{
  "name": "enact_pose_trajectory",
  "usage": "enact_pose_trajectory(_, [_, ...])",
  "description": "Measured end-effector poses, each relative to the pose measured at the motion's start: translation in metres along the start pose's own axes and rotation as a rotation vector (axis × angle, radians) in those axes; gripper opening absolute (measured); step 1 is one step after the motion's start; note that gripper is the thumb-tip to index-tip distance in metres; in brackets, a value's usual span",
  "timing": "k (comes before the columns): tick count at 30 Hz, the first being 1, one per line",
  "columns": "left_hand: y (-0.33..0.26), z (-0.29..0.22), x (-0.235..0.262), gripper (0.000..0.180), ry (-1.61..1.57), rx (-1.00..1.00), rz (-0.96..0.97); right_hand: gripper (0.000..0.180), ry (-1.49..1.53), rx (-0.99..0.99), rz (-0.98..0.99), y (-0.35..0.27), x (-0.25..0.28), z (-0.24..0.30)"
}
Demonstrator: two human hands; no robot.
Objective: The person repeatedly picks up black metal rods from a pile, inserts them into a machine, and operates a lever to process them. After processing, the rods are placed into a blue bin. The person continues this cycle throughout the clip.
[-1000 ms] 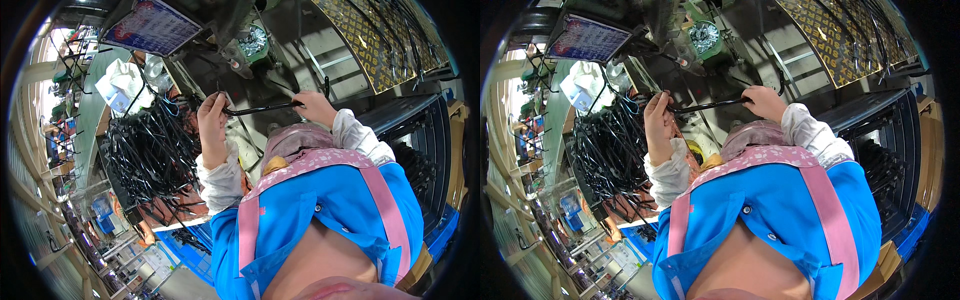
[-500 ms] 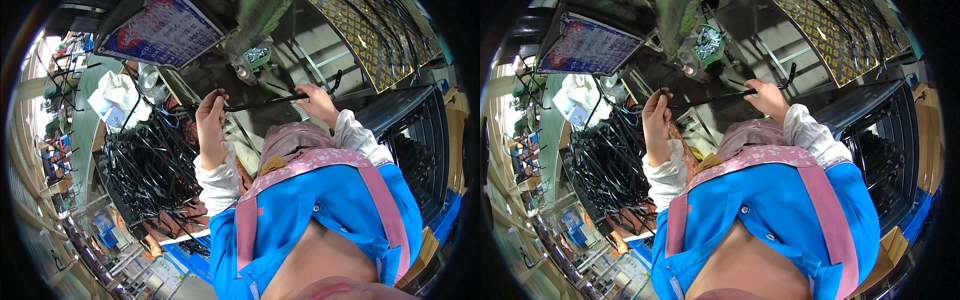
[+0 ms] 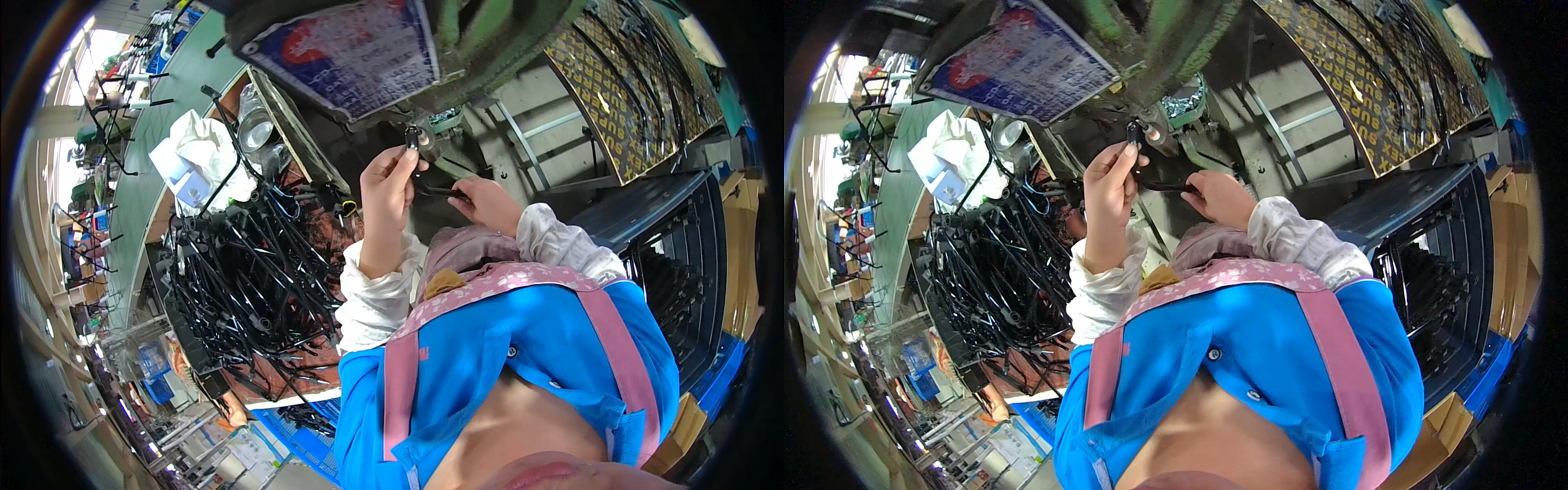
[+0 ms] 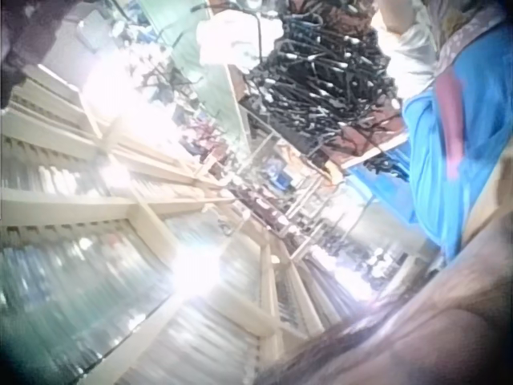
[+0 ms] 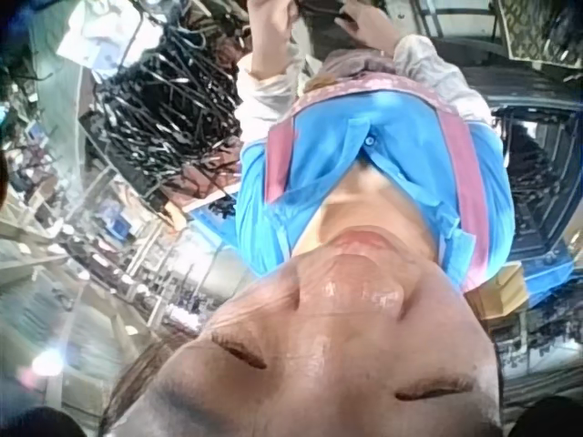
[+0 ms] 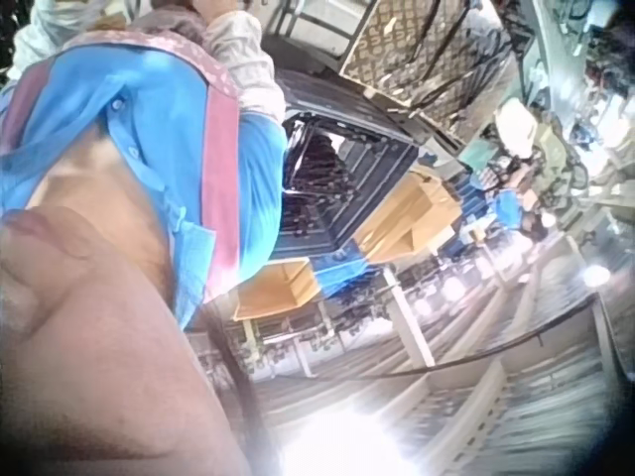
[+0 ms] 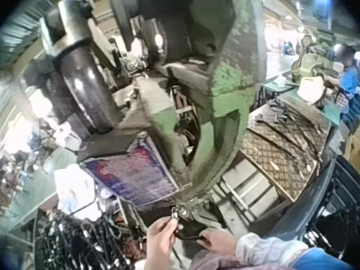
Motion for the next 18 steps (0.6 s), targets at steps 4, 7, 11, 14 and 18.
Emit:
enact_pose_trajectory(4, [0.011,0.003,-0.006,0.019,0.090,0.014,0.021,0.021,-0.013,0.062,-0.084,0.004,-0.020,-0.008])
enact_pose_trajectory(7, [0.016,0.007,-0.004,0.018,0.075,-0.008,0.035,0.018,0.003,-0.002,-0.056,0.009,-0.032,-0.017])
enact_pose_trajectory(11, [0.023,0.009,-0.004,0.016,0.064,-0.035,0.026,0.017,0.030,-0.002,-0.016,0.018,-0.036,-0.018])
enact_pose_trajectory(14, [0.023,0.011,-0.002,0.015,0.046,-0.053,0.023,0.016,0.042,-0.004,0.018,0.021,-0.038,-0.015])
enact_pose_trajectory(18, [0.026,0.032,0.013,0.017,0.064,0.003,0.004,0.015,0.007,-0.045,0.014,0.012,-0.060,-0.026])
Point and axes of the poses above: each hand's wrist, its own y-axis towards the middle knuckle, its own x-axis out of the back of the hand, z = x × y, the point moved 6 cm from there along y, towards the middle knuckle, and after that the axes turned 7 degrees about -y, right-handed, at the moved point
